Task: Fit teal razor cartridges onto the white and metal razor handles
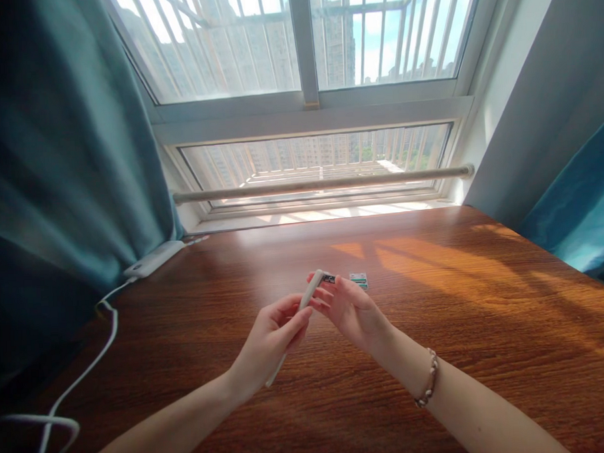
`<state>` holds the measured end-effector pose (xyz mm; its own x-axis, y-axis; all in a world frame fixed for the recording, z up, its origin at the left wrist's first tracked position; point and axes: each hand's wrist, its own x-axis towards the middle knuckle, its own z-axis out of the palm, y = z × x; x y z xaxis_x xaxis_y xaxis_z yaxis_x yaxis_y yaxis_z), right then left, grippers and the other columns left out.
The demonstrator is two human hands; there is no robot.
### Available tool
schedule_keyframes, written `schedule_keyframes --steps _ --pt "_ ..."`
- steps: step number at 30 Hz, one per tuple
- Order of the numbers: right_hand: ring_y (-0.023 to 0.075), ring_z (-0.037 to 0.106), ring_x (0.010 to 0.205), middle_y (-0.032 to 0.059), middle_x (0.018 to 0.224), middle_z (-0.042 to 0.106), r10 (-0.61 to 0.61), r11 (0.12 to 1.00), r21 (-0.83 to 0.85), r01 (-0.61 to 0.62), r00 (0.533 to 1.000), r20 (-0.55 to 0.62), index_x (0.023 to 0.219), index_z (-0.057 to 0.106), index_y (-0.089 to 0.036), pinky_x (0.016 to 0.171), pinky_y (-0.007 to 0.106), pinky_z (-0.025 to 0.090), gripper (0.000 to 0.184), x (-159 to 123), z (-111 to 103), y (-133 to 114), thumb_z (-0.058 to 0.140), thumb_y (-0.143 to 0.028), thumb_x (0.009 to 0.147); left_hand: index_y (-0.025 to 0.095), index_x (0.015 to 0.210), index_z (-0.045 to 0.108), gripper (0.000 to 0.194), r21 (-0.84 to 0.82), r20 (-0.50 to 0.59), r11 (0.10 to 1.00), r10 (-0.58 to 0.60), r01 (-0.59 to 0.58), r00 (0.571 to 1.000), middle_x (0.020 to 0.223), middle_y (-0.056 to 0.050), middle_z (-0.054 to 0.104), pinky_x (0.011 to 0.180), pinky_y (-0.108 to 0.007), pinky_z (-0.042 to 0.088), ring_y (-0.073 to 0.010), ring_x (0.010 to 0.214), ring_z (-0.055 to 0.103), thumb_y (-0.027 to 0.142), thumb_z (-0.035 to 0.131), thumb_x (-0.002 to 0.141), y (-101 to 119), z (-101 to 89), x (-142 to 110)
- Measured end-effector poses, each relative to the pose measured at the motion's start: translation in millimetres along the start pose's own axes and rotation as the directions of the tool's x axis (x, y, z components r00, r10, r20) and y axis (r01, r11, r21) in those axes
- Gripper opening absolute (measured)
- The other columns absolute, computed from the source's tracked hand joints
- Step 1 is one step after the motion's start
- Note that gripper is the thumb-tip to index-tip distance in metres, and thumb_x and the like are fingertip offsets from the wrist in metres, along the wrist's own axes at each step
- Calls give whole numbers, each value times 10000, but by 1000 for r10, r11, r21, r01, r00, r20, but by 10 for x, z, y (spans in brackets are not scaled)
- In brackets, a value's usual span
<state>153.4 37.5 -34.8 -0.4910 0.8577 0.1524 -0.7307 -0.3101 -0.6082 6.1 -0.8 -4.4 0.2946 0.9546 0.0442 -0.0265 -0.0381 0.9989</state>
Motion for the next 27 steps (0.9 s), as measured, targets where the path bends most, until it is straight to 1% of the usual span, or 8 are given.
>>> schedule_keyframes --steps 1,5,9,14,19,22,27 --pt "186 536 948 16 1012 632 -3 1000 -9 3 1000 -1 888 663 -219 888 344 384 227 -1 -1 2 584 -392 764 124 953 586 287 6 2 1000 2 -2 1000 551 51 375 410 -169 238 -52 466 304 359 515 803 -5 0 -2" --pt "195 536 955 26 1014 634 -11 998 -60 9 1000 -24 883 665 -224 869 345 393 232 1 -11 7 587 -404 760 136 955 579 286 7 -48 1000 9 -8 999 548 56 365 417 -174 243 -56 466 305 367 512 802 -20 0 -6" --pt "183 544 926 36 1039 622 -42 992 -123 41 999 -4 904 663 -218 826 320 412 248 7 -27 12 599 -403 751 137 927 580 254 51 4 999 15 -15 1000 564 50 389 428 -175 241 -57 480 303 349 514 804 -41 6 -4" --pt "188 548 938 23 1009 633 -48 989 -144 43 998 -32 858 667 -245 848 341 397 218 5 -60 19 612 -418 738 138 930 571 254 76 -27 997 23 -21 999 587 44 391 444 -181 252 -60 493 310 352 491 818 -70 -4 -4" --pt "161 550 897 38 1021 625 -45 990 -135 44 999 -1 934 656 -217 796 291 422 244 -3 -55 18 585 -385 774 133 875 570 213 144 16 988 53 -54 998 608 35 410 472 -184 273 -66 522 328 322 489 823 -79 12 -16" --pt "161 538 916 37 1034 617 -43 993 -114 42 999 -8 924 660 -206 804 282 422 238 -4 -49 24 578 -378 782 141 895 563 216 130 -9 991 44 -43 999 604 38 411 468 -184 266 -67 518 323 328 475 830 -90 23 -15" --pt "155 554 870 42 984 634 -37 989 -143 32 999 -35 930 659 -203 766 276 426 256 -3 -58 53 594 -391 768 141 889 566 208 125 27 990 64 -67 998 615 34 419 483 -187 275 -71 530 330 319 476 831 -107 19 -8"
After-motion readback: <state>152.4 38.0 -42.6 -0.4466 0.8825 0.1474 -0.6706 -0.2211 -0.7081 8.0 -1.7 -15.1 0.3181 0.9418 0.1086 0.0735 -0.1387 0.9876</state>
